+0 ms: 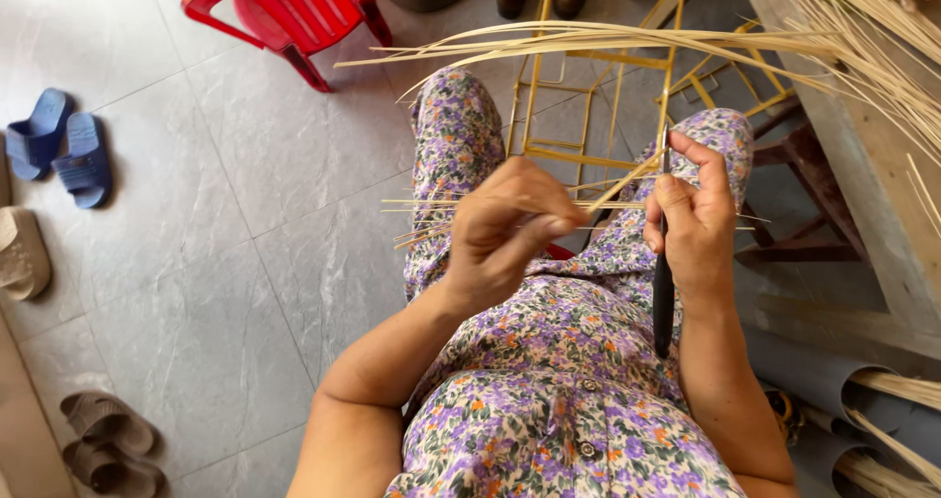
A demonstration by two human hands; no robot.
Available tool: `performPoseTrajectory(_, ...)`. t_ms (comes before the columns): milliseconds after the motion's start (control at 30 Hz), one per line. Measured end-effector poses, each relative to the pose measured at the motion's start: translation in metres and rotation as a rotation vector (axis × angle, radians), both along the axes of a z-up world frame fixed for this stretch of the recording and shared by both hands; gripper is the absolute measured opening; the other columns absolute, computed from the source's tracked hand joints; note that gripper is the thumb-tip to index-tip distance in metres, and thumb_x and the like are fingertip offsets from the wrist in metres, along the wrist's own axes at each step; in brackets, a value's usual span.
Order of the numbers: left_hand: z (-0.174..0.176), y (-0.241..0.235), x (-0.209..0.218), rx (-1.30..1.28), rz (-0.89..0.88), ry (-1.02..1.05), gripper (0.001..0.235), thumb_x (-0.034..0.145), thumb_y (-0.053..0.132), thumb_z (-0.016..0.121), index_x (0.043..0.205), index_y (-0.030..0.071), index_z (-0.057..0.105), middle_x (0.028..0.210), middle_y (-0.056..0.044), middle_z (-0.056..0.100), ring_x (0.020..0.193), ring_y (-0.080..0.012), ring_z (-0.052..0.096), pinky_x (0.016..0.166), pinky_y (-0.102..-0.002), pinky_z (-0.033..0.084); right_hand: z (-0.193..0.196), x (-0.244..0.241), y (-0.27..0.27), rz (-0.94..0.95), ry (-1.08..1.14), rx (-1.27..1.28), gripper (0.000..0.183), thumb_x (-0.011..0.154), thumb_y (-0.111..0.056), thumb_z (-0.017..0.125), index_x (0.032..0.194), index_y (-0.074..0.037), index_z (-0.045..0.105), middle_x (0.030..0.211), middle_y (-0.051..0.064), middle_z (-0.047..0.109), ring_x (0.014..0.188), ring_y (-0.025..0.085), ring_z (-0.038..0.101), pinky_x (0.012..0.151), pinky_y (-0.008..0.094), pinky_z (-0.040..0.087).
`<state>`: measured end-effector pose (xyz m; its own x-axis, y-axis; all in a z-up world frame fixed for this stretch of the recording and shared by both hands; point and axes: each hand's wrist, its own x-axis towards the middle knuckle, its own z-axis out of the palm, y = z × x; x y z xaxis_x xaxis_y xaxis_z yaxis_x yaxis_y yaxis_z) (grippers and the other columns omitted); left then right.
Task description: The person sits on a low stool and uses a knife to split long bamboo strips into thinner pieces. They hold the strips with one hand and carefully shave or split them with the knife, then place the finished pieces onto a yellow metal rack.
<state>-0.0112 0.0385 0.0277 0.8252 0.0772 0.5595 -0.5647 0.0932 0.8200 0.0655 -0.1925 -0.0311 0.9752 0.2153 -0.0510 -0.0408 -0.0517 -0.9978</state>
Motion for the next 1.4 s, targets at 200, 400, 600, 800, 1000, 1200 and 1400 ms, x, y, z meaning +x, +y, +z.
performPoseTrajectory(200,0.007,0.039,-0.010,-0.466,0.193,-0.151,0.008,0.111,0.012,0.061,0.107,0.006,0.065,0.104,-0.005,0.066,0.079,-0.0176,0.065,0.070,-0.029,0.058,-0.008,0.020,-0.032,-0.223,0.024,0.102,0.034,0.111,-0.013,0.051,0.144,-0.006,0.046,0.076,0.001,0.055,0.052,0.007,0.044,0.047,0.022,0.038)
performPoseTrajectory(400,-0.022,0.038,0.024,-0.602,0.290,0.148,0.011,0.113,0.010,0.060,0.115,-0.001,0.064,0.108,-0.012,0.069,0.085,-0.0149,0.067,0.078,-0.030,0.057,0.010,0.009,-0.037,-0.184,0.010,0.227,0.026,0.113,-0.023,0.060,0.131,-0.005,0.060,0.074,-0.002,0.047,0.053,0.005,0.041,0.047,0.021,0.033)
performPoseTrajectory(600,-0.043,0.015,0.040,-0.526,0.214,0.286,0.010,0.108,0.008,0.064,0.114,0.001,0.063,0.102,-0.009,0.069,0.080,-0.0111,0.066,0.073,-0.028,0.057,0.045,-0.024,-0.026,-0.104,-0.080,0.071,0.021,0.109,-0.021,0.066,0.118,-0.002,0.068,0.068,-0.005,0.048,0.054,0.002,0.039,0.048,0.019,0.030)
performPoseTrajectory(800,-0.048,-0.014,0.048,-0.474,0.023,0.377,0.014,0.107,0.012,0.067,0.112,0.000,0.065,0.102,-0.007,0.070,0.079,-0.0097,0.064,0.074,-0.027,0.058,0.040,-0.028,0.008,0.141,-0.092,-0.100,0.023,0.102,-0.020,0.068,0.116,-0.002,0.071,0.071,-0.008,0.055,0.056,-0.001,0.043,0.047,0.017,0.031)
performPoseTrajectory(1000,-0.051,-0.022,0.051,-0.416,-0.013,0.494,0.023,0.101,0.013,0.067,0.120,0.000,0.066,0.102,-0.001,0.071,0.079,-0.0069,0.066,0.072,-0.026,0.057,0.023,-0.019,0.012,0.160,0.014,-0.143,0.011,0.100,-0.014,0.074,0.101,-0.004,0.071,0.077,-0.006,0.062,0.063,-0.001,0.049,0.053,0.018,0.038)
performPoseTrajectory(1200,-0.075,0.036,0.042,-0.399,0.180,0.404,0.024,0.113,0.012,0.066,0.133,-0.001,0.067,0.093,-0.004,0.070,0.079,-0.0097,0.066,0.072,-0.026,0.056,0.022,0.011,-0.046,0.039,-0.046,-0.199,0.007,0.106,-0.009,0.074,0.105,-0.004,0.069,0.084,-0.005,0.063,0.066,0.002,0.049,0.058,0.019,0.039)
performPoseTrajectory(1400,-0.094,0.121,0.020,-0.533,0.369,0.405,0.031,0.115,0.005,0.066,0.144,-0.003,0.063,0.099,-0.010,0.072,0.074,-0.0112,0.065,0.066,-0.027,0.055,0.008,0.035,-0.115,-0.155,0.065,-0.020,0.008,0.110,-0.006,0.070,0.106,0.001,0.068,0.087,0.004,0.063,0.058,0.005,0.048,0.051,0.022,0.036)
